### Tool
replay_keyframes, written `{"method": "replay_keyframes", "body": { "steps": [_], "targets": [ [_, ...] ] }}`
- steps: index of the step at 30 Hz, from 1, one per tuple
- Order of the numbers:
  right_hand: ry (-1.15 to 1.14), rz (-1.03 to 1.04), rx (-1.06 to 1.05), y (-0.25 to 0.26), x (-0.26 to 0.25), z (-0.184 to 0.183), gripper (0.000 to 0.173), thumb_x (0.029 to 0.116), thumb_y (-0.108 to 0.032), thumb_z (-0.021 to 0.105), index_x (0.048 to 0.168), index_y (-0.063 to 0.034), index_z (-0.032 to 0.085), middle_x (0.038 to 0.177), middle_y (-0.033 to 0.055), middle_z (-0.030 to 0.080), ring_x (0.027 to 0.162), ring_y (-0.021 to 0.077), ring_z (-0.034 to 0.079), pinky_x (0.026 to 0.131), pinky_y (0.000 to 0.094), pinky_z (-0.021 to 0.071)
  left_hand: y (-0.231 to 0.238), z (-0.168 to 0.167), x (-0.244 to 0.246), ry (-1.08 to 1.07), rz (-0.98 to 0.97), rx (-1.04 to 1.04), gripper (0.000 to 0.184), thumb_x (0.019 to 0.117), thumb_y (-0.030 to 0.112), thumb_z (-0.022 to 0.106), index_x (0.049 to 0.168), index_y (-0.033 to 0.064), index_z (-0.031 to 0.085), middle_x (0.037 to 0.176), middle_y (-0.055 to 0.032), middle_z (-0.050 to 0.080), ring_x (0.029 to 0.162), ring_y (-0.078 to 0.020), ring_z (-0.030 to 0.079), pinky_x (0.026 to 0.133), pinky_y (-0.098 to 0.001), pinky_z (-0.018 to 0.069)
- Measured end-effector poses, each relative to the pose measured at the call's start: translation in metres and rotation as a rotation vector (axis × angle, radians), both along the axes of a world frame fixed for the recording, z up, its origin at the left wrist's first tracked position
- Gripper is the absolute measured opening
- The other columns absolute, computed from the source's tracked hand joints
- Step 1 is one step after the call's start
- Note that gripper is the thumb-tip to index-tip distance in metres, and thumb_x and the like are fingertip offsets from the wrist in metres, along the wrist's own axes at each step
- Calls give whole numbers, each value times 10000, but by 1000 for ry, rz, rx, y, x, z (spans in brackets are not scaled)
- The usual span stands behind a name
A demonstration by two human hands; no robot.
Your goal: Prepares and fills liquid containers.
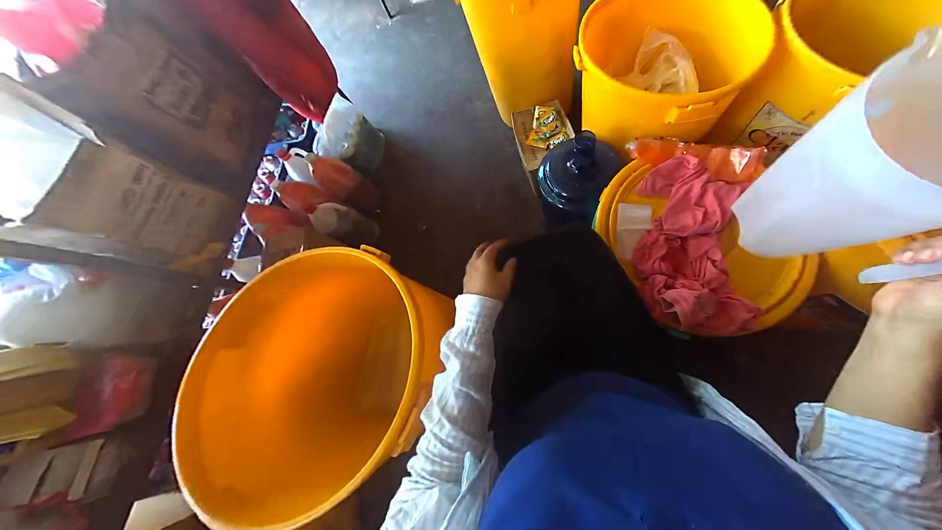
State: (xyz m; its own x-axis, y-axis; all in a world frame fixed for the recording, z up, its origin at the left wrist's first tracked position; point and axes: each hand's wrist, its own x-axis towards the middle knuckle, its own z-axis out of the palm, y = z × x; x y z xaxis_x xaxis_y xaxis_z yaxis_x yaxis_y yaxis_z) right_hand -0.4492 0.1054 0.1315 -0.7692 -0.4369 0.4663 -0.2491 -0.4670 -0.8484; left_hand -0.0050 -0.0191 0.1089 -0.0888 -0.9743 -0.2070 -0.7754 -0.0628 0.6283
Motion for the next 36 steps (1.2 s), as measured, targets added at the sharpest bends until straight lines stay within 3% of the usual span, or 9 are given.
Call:
{"method": "replay_keyframes", "body": {
  "steps": [4,7,10,12,14,17,21,24,36],
  "targets": [
    [230,124,-132,-60,106,29,235,938,-29,604,1144,-138,571,901,-189,656,786,-42,638,746,216,569,-1,92,-70,753,-274,154,691,1053,466,400,1573,16,331,1412,-149,617,1278,-223,608,1078,-418,485],
    [424,182,-170,-130,185,20,254,935,-155,696,1100,11,598,970,-23,655,920,6,639,841,236,558,-30,127,-100,917,-286,387,900,1014,706,194,1624,45,176,1384,-195,634,1267,-279,630,1069,-463,491],
    [557,257,-90,-204,262,5,332,804,-191,766,1002,57,670,1023,214,673,1062,293,623,994,477,431,-86,123,-90,1083,26,292,547,1087,517,327,1243,68,599,968,-66,712,895,-153,697,830,-355,586],
    [700,396,26,-244,295,-15,410,776,-233,810,1062,46,718,1168,279,646,1157,433,588,1010,617,399,-132,97,-60,1151,374,221,252,1061,267,381,1010,97,561,789,-13,609,697,-110,609,650,-306,539],
    [752,469,109,-274,302,-47,550,797,-295,797,1225,21,660,1381,289,560,1298,457,523,1043,640,404,-177,56,-19,1169,604,244,244,1047,214,355,1134,54,518,924,-78,613,768,-161,612,674,-345,537],
    [420,325,413,-307,250,-94,913,851,-291,794,1514,92,295,1554,340,333,1447,450,361,1179,558,349,-223,-20,38,788,610,232,339,1085,109,343,1335,-72,484,1222,-174,630,1021,-190,644,882,-334,546],
    [-99,386,724,-366,194,-153,1117,806,-19,779,1620,15,13,1628,291,235,1491,374,312,1193,479,338,-256,-119,95,-100,444,365,546,1001,261,682,1351,-137,553,1423,-372,509,1373,-474,482,1144,-585,377],
    [32,425,810,-384,198,-192,1003,855,-2,743,1609,20,81,1600,282,317,1464,376,380,1183,506,361,-268,-180,120,127,825,377,749,974,99,656,1551,-95,220,1458,-326,484,1344,-389,528,1099,-490,450],
    [1035,800,817,-412,336,-188,694,733,-340,904,1279,-1,641,1244,243,624,1200,430,571,1049,593,433,-270,-233,180,-319,758,396,826,1012,205,527,1655,92,20,1381,-235,621,1340,-356,567,1152,-529,388]
  ]
}}
